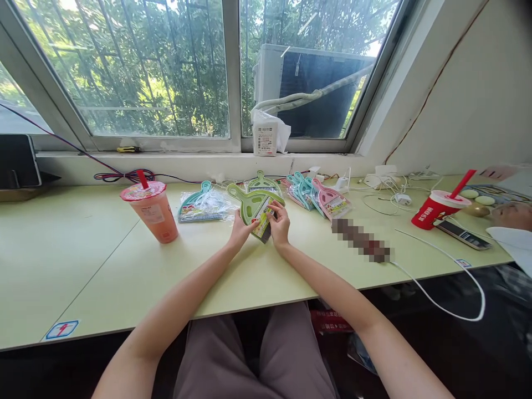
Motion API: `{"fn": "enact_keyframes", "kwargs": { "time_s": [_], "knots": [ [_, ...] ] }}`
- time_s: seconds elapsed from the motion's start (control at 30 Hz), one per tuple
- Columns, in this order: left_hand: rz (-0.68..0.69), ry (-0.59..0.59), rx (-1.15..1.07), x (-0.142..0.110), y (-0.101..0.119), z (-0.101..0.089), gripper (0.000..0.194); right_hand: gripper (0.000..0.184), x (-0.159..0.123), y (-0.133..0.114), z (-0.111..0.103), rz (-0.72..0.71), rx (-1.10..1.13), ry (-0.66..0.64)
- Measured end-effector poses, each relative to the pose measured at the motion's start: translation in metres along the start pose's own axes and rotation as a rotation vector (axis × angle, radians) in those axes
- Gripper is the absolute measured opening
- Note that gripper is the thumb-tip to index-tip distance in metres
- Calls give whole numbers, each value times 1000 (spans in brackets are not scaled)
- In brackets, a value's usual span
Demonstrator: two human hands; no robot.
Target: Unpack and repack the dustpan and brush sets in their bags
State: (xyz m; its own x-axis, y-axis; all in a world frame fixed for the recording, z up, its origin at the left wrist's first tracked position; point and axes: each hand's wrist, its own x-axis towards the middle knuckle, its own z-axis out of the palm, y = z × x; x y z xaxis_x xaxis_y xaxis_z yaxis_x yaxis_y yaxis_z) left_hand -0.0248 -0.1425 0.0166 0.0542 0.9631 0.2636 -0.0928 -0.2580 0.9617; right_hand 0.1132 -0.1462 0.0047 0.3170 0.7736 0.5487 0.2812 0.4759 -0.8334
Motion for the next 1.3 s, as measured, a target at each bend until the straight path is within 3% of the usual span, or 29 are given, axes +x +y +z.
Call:
{"fn": "enact_keyframes", "kwargs": {
  "time_s": [0.17,0.27,0.37,0.47,0.57,0.83,0.97,1.03,1.1,1.2,1.3],
  "knots": [
    [36,31,-20,1,3,-3,68,33,-1,-10,-4,-130,-188,37],
    [28,57,-63,5,3,-7,69,53,3,-7,-8,-107,-270,98],
    [31,76,-92,8,1,-10,69,63,10,5,-8,145,-89,-3],
    [47,68,-66,10,-1,-12,68,42,15,17,-6,452,226,-268],
    [46,83,-11,12,-2,-13,65,29,16,21,-5,608,448,-322],
    [24,49,75,13,-6,-13,71,30,16,16,-10,624,544,-241],
    [23,26,105,19,-2,-18,48,32,20,13,-16,549,588,-194],
    [110,88,268,24,1,-29,46,32,23,13,-19,536,588,-151],
    [253,91,621,26,4,-42,46,30,27,13,-24,537,593,-94],
    [400,-146,1228,26,4,-56,34,24,35,15,-32,565,603,-9],
    [464,-329,1526,22,5,-57,30,21,43,17,-41,607,570,26]
  ]
}}
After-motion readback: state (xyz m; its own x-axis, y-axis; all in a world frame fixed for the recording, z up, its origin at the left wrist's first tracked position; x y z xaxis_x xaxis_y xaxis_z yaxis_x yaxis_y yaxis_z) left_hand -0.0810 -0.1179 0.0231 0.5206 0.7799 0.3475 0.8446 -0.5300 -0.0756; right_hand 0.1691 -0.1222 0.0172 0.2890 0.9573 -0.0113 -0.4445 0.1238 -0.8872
